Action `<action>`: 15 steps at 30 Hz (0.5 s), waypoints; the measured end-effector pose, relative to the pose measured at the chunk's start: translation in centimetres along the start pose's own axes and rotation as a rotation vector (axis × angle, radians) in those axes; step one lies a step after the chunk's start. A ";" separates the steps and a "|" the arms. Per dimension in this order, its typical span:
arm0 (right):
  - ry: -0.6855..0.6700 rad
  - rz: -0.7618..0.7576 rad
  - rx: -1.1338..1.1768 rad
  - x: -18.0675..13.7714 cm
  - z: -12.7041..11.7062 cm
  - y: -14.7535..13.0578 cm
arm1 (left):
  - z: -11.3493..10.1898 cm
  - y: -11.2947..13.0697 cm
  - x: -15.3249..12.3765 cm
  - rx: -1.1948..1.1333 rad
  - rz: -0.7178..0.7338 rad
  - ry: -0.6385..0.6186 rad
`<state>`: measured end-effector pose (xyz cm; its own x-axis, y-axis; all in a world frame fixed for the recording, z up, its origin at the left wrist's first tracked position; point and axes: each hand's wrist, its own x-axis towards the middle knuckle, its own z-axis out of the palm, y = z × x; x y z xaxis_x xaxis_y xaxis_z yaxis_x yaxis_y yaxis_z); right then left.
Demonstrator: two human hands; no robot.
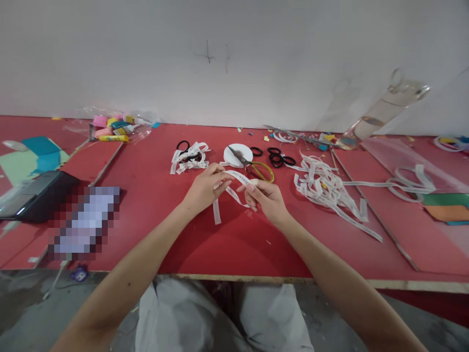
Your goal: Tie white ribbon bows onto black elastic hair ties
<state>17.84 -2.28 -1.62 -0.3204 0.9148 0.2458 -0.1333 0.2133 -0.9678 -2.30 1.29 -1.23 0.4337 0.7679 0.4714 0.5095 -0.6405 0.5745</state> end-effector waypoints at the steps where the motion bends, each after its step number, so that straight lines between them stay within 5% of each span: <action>1: 0.002 -0.003 0.009 0.0 0.1 -0.1 | 0.1 -0.1 -0.1 0.096 0.021 -0.009; 4: -0.001 -0.015 0.035 0.0 0.3 -0.2 | 0.3 -0.2 -0.3 0.208 0.016 -0.062; 15: -0.052 0.004 0.059 -0.2 0.6 -0.1 | 0.7 0.2 0.0 -0.284 -0.038 -0.030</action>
<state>17.37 -2.65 -1.50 -0.3691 0.8964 0.2454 -0.1863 0.1873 -0.9645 -1.61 1.15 -1.58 0.4424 0.7877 0.4288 0.2987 -0.5802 0.7577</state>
